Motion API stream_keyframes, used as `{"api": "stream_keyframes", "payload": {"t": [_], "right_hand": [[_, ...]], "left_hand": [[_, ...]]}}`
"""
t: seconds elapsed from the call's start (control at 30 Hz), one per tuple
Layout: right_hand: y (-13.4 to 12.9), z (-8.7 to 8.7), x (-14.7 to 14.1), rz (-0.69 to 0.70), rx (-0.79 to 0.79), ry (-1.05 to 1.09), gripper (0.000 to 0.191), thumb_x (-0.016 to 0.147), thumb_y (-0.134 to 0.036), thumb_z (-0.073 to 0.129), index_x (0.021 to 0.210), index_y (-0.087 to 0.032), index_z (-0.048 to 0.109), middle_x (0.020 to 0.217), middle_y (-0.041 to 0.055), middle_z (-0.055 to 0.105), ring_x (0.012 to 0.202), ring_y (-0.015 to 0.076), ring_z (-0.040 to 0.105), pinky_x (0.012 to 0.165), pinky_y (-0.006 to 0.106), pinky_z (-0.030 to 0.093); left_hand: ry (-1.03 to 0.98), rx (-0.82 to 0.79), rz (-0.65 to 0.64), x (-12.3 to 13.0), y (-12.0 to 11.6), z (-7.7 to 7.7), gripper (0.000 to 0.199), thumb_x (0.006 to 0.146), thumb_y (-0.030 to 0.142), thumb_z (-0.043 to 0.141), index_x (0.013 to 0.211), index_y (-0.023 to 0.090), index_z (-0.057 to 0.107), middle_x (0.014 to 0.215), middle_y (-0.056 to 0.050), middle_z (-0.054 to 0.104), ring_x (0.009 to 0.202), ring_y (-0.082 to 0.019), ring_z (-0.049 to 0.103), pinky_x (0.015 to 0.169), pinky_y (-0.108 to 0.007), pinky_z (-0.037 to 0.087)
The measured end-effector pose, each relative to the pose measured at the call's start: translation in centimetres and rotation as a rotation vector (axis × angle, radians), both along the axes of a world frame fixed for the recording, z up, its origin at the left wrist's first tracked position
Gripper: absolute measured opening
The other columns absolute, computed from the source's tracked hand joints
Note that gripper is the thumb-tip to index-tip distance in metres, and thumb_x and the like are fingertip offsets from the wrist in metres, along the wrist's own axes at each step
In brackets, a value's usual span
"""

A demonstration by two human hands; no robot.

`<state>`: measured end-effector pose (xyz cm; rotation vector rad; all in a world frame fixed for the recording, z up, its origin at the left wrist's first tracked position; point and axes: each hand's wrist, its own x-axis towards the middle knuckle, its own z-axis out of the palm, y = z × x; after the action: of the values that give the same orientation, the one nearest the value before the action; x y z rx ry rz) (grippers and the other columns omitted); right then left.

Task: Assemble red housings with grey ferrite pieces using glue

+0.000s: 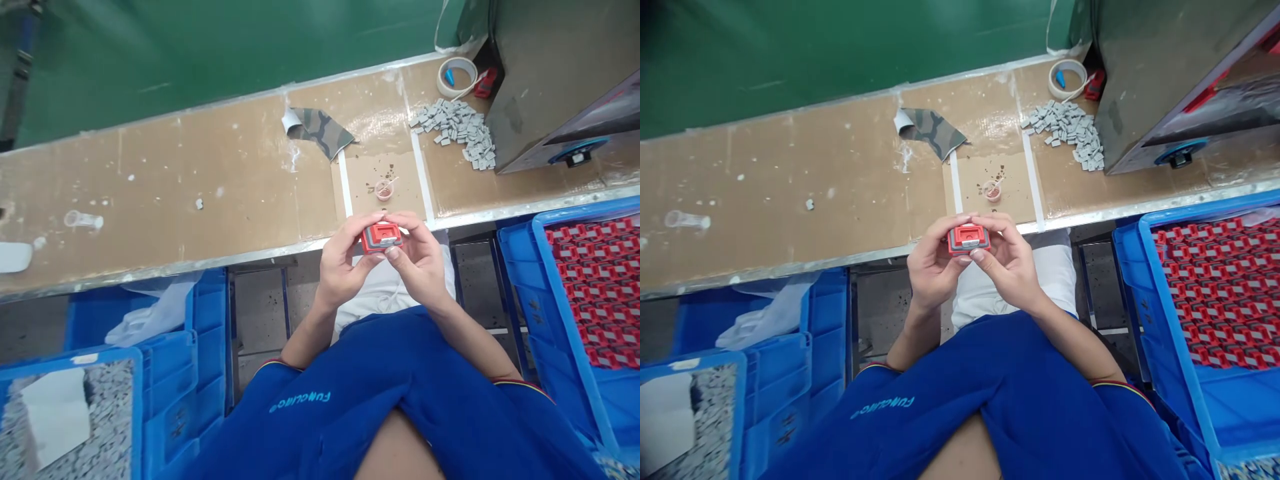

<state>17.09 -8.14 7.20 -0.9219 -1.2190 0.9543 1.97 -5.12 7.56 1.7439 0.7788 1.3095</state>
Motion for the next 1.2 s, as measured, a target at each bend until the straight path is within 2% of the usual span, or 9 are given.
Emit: {"api": "stream_keyframes", "payload": {"t": [0.1, 0.23, 0.3, 0.57, 0.77, 0.9, 1.0, 1.1, 1.2], "right_hand": [[-0.7, 0.6, 1.0, -0.057, 0.02, -0.101, 0.028, 0.102, -0.038, 0.069, 0.127, -0.026, 0.066, 0.123, 0.0087, 0.061, 0.111, 0.0203, 0.069, 0.088, 0.037, 0.066], [-1.5, 2.0, 2.6, -0.185, 0.155, -0.413, 0.009, 0.102, -0.03, 0.068, 0.108, -0.027, 0.073, 0.106, 0.0065, 0.065, 0.1, 0.021, 0.067, 0.078, 0.038, 0.063], [-1.8, 2.6, 3.1, -0.215, 0.201, -0.501, 0.006, 0.101, -0.028, 0.068, 0.103, -0.027, 0.074, 0.101, 0.0056, 0.066, 0.097, 0.0217, 0.067, 0.078, 0.039, 0.063], [-2.4, 4.2, 3.1, -0.185, 0.211, -0.49, 0.004, 0.099, -0.021, 0.068, 0.096, -0.024, 0.068, 0.098, 0.0031, 0.06, 0.089, 0.0176, 0.063, 0.073, 0.034, 0.056], [-1.3, 4.7, 2.5, -0.195, 0.199, -0.517, 0.008, 0.1, -0.022, 0.067, 0.093, -0.023, 0.065, 0.092, 0.0016, 0.059, 0.087, 0.0174, 0.061, 0.074, 0.033, 0.054], [-0.8, 5.7, 1.9, -0.286, 0.195, -0.597, 0.003, 0.102, -0.025, 0.066, 0.099, -0.023, 0.066, 0.102, 0.0055, 0.064, 0.095, 0.0191, 0.065, 0.077, 0.034, 0.056], [-1.1, 6.4, 1.6, -0.269, 0.145, -0.618, 0.004, 0.103, -0.024, 0.063, 0.101, -0.022, 0.065, 0.108, 0.0076, 0.067, 0.099, 0.0191, 0.068, 0.084, 0.035, 0.058], [-1.5, 6.4, 1.4, -0.259, 0.101, -0.588, 0.007, 0.104, -0.026, 0.063, 0.1, -0.021, 0.064, 0.11, 0.0094, 0.069, 0.102, 0.0192, 0.07, 0.09, 0.035, 0.059], [-2.2, 6.0, 1.4, -0.316, 0.042, -0.53, 0.009, 0.104, -0.03, 0.064, 0.102, -0.021, 0.064, 0.113, 0.0105, 0.07, 0.104, 0.0194, 0.071, 0.091, 0.035, 0.06]], "left_hand": [[0.034, 0.026, -0.003, -0.1, -0.4, -0.2, 0.048, 0.099, 0.037, 0.074, 0.146, 0.027, 0.066, 0.142, -0.012, 0.074, 0.13, -0.026, 0.072, 0.112, -0.042, 0.059], [0.108, 0.11, -0.04, -0.4, -0.3, 0.3, 0.052, 0.097, 0.027, 0.076, 0.148, 0.028, 0.065, 0.14, -0.011, 0.076, 0.128, -0.026, 0.073, 0.113, -0.042, 0.059], [0.124, 0.14, -0.061, -0.5, -0.2, 0.7, 0.052, 0.096, 0.027, 0.076, 0.147, 0.029, 0.066, 0.139, -0.011, 0.076, 0.129, -0.027, 0.073, 0.112, -0.043, 0.06], [0.081, 0.149, -0.115, 0.1, -0.3, 2.1, 0.043, 0.097, 0.032, 0.075, 0.14, 0.025, 0.071, 0.132, -0.013, 0.079, 0.121, -0.025, 0.077, 0.106, -0.039, 0.062], [0.153, 0.172, -0.118, -0.6, 1.5, 3.0, 0.039, 0.096, 0.035, 0.077, 0.133, 0.021, 0.075, 0.124, -0.013, 0.081, 0.116, -0.026, 0.077, 0.102, -0.04, 0.064], [0.127, 0.103, -0.191, -1.2, 3.1, 3.6, 0.044, 0.095, 0.038, 0.079, 0.135, 0.021, 0.074, 0.127, -0.014, 0.081, 0.115, -0.025, 0.078, 0.103, -0.039, 0.064], [0.121, -0.044, -0.249, -2.0, 3.7, 4.1, 0.048, 0.09, 0.04, 0.083, 0.133, 0.022, 0.074, 0.124, -0.012, 0.082, 0.107, -0.024, 0.081, 0.099, -0.035, 0.067], [0.232, -0.177, -0.347, -2.6, 4.8, 4.2, 0.037, 0.09, 0.039, 0.083, 0.124, 0.024, 0.077, 0.115, -0.009, 0.084, 0.101, -0.025, 0.083, 0.091, -0.034, 0.07], [0.276, -0.185, -0.44, -1.6, 6.1, 4.1, 0.034, 0.089, 0.04, 0.083, 0.12, 0.026, 0.079, 0.112, -0.007, 0.085, 0.099, -0.027, 0.084, 0.091, -0.036, 0.071]]}}
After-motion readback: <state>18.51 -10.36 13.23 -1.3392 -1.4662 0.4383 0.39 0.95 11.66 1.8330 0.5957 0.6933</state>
